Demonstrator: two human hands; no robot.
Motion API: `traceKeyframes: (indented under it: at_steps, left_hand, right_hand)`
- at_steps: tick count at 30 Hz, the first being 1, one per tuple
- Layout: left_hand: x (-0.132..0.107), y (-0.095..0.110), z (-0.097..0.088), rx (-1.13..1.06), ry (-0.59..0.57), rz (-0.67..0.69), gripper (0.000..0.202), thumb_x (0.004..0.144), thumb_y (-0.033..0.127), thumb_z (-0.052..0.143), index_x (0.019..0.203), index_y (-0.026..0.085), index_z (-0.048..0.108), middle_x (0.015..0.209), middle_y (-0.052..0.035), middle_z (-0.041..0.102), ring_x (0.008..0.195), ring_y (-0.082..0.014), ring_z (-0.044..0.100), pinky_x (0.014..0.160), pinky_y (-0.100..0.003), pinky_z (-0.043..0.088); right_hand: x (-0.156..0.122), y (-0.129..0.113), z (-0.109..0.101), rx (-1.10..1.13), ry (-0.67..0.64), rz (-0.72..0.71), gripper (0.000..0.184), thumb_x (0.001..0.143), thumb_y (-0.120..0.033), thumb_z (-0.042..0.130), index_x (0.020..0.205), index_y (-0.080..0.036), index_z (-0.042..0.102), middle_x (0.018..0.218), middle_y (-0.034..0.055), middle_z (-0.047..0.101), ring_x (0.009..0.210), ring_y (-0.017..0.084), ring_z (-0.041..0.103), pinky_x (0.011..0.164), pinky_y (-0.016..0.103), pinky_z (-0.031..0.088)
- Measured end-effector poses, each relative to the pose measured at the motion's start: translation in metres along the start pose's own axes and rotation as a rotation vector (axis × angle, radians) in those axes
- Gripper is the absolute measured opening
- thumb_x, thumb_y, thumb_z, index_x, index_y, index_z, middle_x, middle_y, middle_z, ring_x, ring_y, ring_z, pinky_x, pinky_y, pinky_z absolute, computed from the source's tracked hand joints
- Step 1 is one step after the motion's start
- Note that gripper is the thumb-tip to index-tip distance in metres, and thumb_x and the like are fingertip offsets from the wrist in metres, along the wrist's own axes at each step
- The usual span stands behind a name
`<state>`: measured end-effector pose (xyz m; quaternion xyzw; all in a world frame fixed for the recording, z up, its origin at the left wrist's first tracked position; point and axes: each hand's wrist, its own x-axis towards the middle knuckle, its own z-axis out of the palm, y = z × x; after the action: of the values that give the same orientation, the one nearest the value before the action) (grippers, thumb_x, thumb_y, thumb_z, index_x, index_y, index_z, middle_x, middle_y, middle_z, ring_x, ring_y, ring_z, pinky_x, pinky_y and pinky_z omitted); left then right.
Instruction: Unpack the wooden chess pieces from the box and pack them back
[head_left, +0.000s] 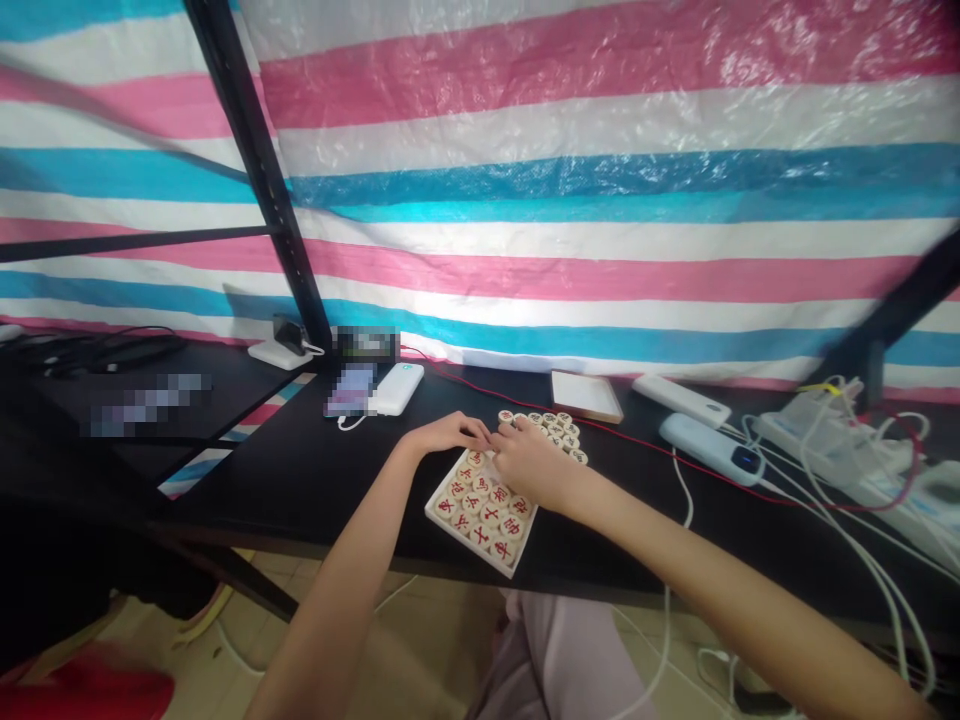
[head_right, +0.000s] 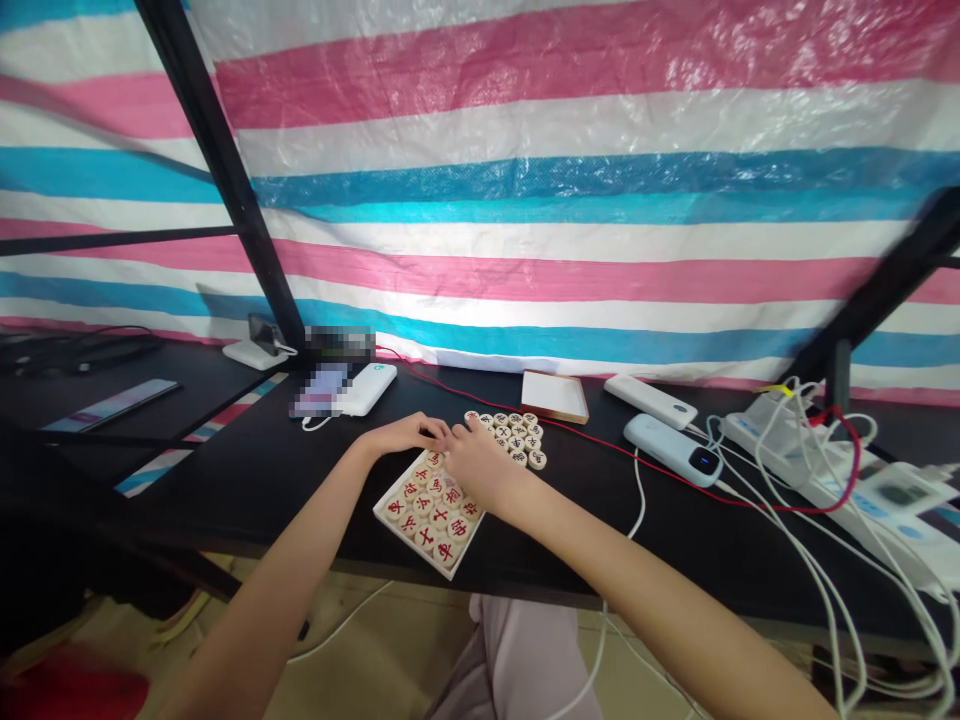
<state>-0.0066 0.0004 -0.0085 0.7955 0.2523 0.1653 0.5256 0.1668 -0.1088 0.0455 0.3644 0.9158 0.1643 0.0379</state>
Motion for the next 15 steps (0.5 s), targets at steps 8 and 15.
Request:
traceKeyframes:
  at_steps: [8,15]
  left_hand:
    - [-0.001,0.002,-0.002,0.056,-0.034,0.013,0.020,0.072,0.035,0.070,0.077,0.017,0.075,0.098,-0.0054,0.066,0.089,-0.0170,0.059,0.082,-0.026,0.040]
    - [-0.002,0.004,-0.001,0.035,-0.038,0.008,0.021,0.071,0.036,0.070,0.076,0.016,0.075,0.097,-0.0063,0.066,0.088,-0.0171,0.059,0.080,-0.026,0.041]
  right_hand:
    - [0.009,0.062,0.009,0.434,0.067,0.303,0.019,0.083,-0.036,0.053,0.092,-0.026,0.066,0.095,-0.0024,0.069,0.083,0.015,0.062,0.068,0.026,0.035]
    - [0.019,0.056,0.043,0.234,0.116,0.365,0.018,0.083,-0.037,0.056,0.090,-0.021,0.062,0.087,0.0021,0.070,0.080,0.017,0.060,0.073,0.031,0.028]
